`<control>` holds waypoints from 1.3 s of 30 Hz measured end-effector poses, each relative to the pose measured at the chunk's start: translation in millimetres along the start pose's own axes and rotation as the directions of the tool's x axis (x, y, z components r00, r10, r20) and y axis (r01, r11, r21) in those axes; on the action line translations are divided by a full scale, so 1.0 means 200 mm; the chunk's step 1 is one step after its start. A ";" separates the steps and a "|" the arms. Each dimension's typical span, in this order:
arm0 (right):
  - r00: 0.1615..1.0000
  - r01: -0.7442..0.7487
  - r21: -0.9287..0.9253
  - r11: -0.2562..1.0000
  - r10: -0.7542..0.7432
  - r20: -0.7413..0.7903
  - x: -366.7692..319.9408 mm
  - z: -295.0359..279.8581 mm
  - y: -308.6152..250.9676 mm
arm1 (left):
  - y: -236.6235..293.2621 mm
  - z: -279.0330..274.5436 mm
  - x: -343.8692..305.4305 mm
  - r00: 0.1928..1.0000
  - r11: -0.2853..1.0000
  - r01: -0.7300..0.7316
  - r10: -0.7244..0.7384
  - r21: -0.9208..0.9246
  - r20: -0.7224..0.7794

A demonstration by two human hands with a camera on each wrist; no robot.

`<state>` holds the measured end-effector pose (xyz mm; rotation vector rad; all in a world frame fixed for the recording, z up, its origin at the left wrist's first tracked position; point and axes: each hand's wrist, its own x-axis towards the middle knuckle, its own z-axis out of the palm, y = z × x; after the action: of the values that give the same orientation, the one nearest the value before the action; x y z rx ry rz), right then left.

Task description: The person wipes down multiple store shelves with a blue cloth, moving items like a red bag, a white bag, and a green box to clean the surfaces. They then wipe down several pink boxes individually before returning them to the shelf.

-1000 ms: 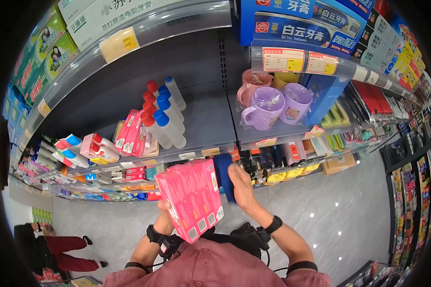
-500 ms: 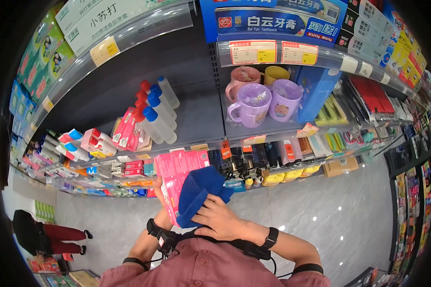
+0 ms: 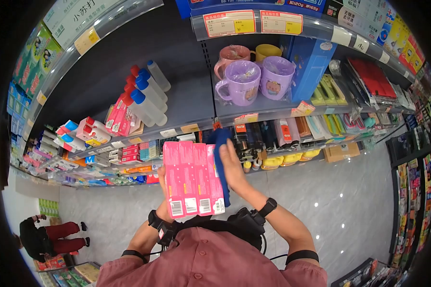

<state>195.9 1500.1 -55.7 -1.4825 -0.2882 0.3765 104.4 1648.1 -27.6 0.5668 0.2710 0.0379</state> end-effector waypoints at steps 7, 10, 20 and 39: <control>0.900 -0.436 0.743 0.508 0.221 0.377 -0.10 -0.08 -0.05 | 0.02 -0.02 0.04 0.993 0.992 -0.114 0.112 -0.062 -0.036; 0.914 -0.348 0.219 0.912 0.279 0.294 -0.17 -0.02 -0.01 | 0.02 0.01 0.03 0.996 0.996 -0.083 0.081 -0.046 -0.026; 0.881 -0.399 0.280 0.873 0.280 0.383 -0.15 -0.02 -0.04 | 0.04 0.08 0.02 1.000 1.000 -0.013 0.013 -0.001 -0.021; 0.923 -0.363 0.708 0.606 0.130 0.363 -0.10 0.03 -0.01 | 0.14 0.16 0.03 0.982 0.907 -0.034 0.109 0.419 -0.154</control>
<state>176.3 1496.8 -53.0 -0.5987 -0.1029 0.8302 120.7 1654.7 12.0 1.0021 0.4344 0.1034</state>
